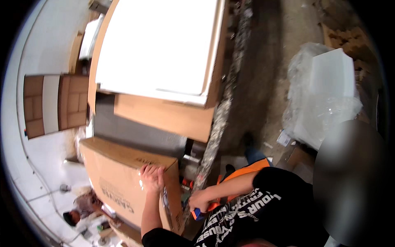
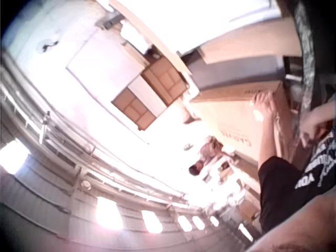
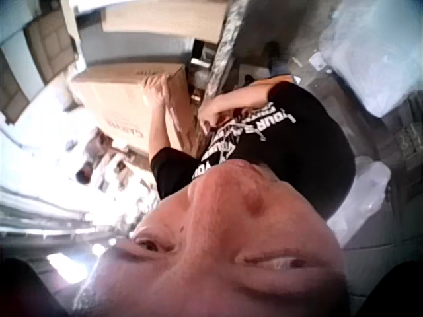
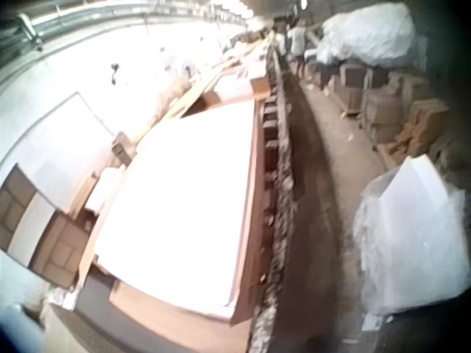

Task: The person packs items into a large cardboard box by hand and seals it with a tape dispenser. They place white foam sheets inside the box before folding the flaps and applying tape to the edges and center seam.

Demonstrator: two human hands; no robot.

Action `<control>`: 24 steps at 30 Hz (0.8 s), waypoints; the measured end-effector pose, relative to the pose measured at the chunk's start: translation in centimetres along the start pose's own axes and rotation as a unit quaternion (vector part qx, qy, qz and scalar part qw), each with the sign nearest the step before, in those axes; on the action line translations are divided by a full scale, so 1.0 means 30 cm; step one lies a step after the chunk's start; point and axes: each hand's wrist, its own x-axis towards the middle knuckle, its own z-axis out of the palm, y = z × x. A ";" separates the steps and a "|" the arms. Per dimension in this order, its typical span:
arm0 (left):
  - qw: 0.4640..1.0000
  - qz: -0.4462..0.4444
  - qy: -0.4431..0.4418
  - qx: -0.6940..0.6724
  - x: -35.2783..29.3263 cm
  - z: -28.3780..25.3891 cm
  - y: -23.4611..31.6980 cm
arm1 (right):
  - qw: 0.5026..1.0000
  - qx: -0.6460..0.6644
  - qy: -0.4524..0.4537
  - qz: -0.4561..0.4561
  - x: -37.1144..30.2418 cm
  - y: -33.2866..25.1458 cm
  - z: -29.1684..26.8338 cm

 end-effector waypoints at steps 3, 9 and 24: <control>1.000 -0.013 0.019 0.015 -0.045 0.024 -0.035 | 0.968 0.145 0.160 0.125 -0.428 0.209 -0.020; 0.877 -0.243 0.177 -0.375 0.180 0.082 -0.241 | 0.674 0.047 0.604 0.423 -1.282 0.042 -0.174; 0.928 0.140 0.221 -0.267 1.394 -0.200 0.713 | 0.371 0.174 0.902 0.138 -1.824 -0.091 -0.443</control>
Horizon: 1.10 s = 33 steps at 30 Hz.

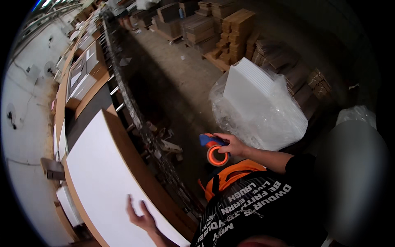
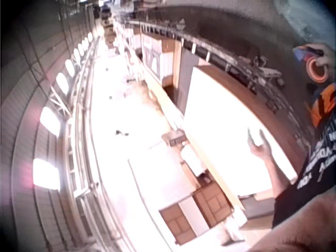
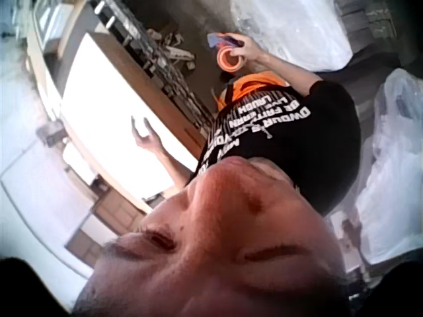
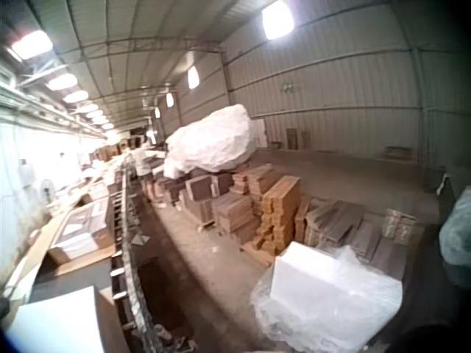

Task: The person packs items into a large cardboard box by hand and seals it with a tape dispenser. They place white foam sheets inside the box before folding the flaps and applying tape to the edges and center seam.

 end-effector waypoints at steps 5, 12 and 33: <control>0.835 -0.193 -0.301 -0.417 0.001 0.334 0.239 | 0.994 0.000 -0.073 -0.075 0.073 -0.100 0.184; 0.768 -0.310 -0.231 -0.510 0.158 0.740 0.186 | 0.979 0.135 -0.151 0.011 0.284 -0.052 0.018; 0.848 -0.504 0.053 -0.158 1.253 1.026 -0.329 | 0.760 -0.467 0.282 0.354 0.843 0.514 -1.305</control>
